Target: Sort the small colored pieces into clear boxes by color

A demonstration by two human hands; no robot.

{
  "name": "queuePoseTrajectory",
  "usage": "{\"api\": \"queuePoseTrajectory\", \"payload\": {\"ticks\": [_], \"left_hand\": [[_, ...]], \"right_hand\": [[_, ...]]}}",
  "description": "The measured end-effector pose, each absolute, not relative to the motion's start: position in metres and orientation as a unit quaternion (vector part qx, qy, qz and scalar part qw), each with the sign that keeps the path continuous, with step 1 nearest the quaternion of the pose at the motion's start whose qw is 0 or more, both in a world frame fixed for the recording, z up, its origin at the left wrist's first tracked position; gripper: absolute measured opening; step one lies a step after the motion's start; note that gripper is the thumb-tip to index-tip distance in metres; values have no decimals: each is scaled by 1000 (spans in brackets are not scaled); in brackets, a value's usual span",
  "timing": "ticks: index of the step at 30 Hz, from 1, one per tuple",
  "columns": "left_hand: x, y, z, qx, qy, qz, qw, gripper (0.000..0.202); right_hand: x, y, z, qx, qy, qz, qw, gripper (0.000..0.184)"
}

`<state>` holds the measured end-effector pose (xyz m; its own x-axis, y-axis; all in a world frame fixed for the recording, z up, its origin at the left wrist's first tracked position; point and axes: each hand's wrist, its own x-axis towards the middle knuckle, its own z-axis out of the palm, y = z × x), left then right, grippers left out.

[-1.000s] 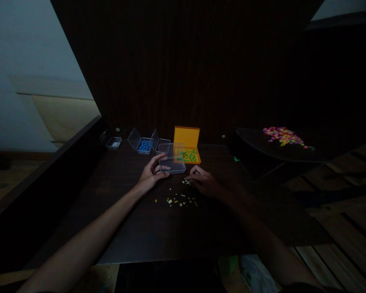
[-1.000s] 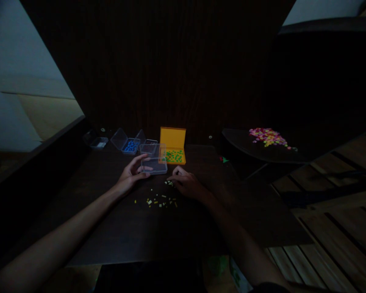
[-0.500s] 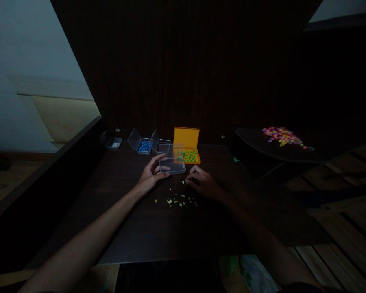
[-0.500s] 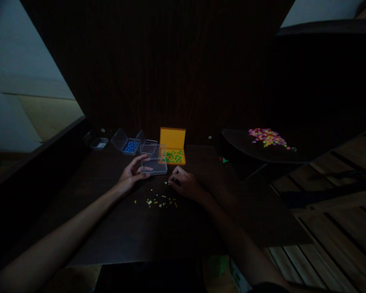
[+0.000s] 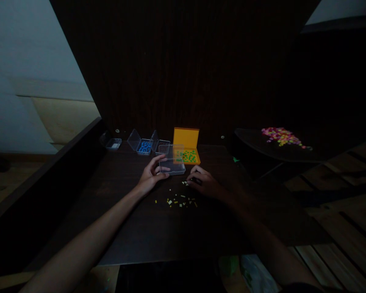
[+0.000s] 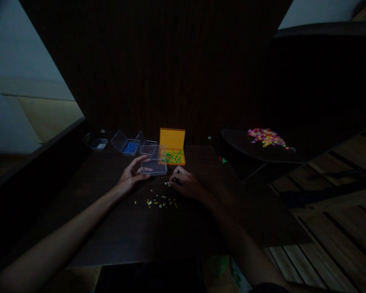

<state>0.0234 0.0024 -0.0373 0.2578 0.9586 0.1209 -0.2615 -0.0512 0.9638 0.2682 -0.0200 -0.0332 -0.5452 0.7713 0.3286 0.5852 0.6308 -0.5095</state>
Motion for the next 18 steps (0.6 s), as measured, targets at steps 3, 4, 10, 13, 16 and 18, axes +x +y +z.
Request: {"api": "queuePoseTrajectory", "payload": {"ticks": [3,4,10,13,16,18], "left_hand": [[23,3,-37,517,332,509,603,66],[23,3,-37,517,332,509,603,66],[24,3,-39,519,329,513,599,66],[24,3,-39,517,327,516,599,66],[24,3,-38,515,330,516,599,67],[24,2,-38,514,333,514,600,67]], "right_hand": [[272,-21,-31,-367,-873,179,267,10],[272,-22,-31,-361,-877,179,261,11],[270,-24,-33,-360,-884,178,238,10],[269,-24,-33,-367,-883,178,232,13],[268,-24,-34,-370,-883,173,229,12],[267,-25,-33,-369,-885,172,227,9]]}}
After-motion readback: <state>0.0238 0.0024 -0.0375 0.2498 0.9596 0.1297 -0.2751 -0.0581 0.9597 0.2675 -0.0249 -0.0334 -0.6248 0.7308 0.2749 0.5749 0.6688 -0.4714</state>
